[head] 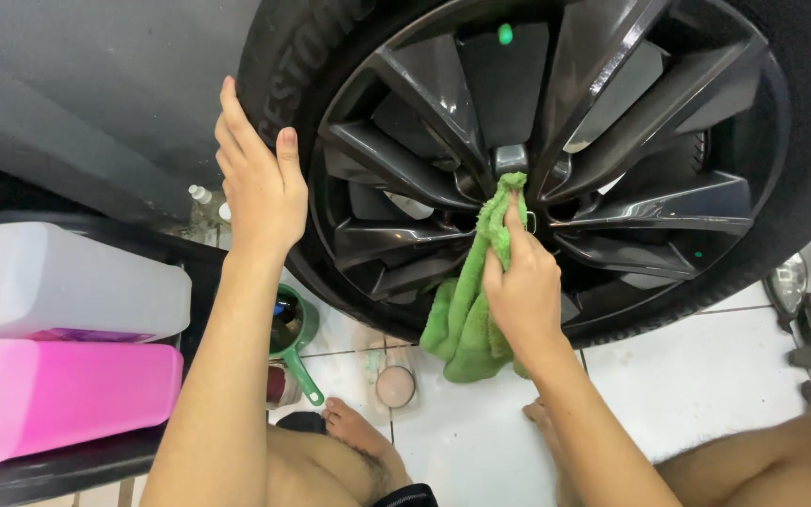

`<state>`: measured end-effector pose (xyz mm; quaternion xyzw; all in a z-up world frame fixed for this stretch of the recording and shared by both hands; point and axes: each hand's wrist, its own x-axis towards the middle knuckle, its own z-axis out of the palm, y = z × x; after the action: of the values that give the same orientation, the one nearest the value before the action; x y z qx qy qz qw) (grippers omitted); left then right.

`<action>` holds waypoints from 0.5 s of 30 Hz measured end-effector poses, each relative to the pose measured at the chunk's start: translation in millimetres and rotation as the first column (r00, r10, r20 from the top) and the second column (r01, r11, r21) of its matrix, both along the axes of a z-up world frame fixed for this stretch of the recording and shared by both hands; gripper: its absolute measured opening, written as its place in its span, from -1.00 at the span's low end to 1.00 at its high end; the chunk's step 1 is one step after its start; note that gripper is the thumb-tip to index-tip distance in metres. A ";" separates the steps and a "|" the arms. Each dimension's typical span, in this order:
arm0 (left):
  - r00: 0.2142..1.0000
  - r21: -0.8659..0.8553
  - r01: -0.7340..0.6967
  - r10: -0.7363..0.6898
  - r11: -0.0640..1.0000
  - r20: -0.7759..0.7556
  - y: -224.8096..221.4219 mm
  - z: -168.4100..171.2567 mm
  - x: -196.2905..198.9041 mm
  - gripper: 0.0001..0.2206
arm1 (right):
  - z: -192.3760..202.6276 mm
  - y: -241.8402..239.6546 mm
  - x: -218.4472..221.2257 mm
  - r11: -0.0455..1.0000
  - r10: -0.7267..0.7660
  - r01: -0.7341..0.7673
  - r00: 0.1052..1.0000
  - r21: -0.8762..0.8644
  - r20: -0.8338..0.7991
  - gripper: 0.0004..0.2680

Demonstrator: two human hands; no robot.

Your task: The person sits on the floor and wipes a car wheel with a green cloth. They clean the spokes and the center hub of the wheel, holding the tire with their left hand while wiping with their right hand.

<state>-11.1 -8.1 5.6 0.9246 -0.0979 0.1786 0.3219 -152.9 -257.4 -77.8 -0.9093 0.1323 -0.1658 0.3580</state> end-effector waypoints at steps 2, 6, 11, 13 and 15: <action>1.000 -0.004 0.000 0.000 1.000 -0.006 0.6 0.2 -1.4 -0.44 | 11.6 -3.8 10.0 0.999 0.026 -0.027 0.998 -0.024 -0.058 -0.48; 1.000 0.003 -0.008 0.008 1.000 0.003 -0.4 -3.2 0.1 -0.43 | 52.3 -12.6 26.8 0.999 0.040 -0.033 0.959 0.028 -0.280 -0.51; 1.000 0.002 0.010 -0.010 1.000 0.021 0.7 -4.5 -0.5 -0.44 | 61.1 -23.4 27.0 0.995 0.081 -0.095 0.953 -0.033 -0.292 -0.59; 0.999 -0.004 0.016 -0.016 1.000 0.034 -0.7 -2.5 -1.0 -0.45 | 58.8 -26.5 20.4 0.992 0.074 -0.100 0.953 -0.071 -0.295 -0.56; 1.000 -0.005 0.007 -0.007 1.000 0.007 -2.3 0.8 -1.1 -0.43 | 53.3 -30.3 11.6 0.994 0.079 -0.095 0.964 -0.051 -0.252 -0.54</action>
<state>-12.2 -10.3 6.5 0.9228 -0.1019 0.1811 0.3244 -141.3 -287.7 -24.6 -0.9387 0.1309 -0.0381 0.3166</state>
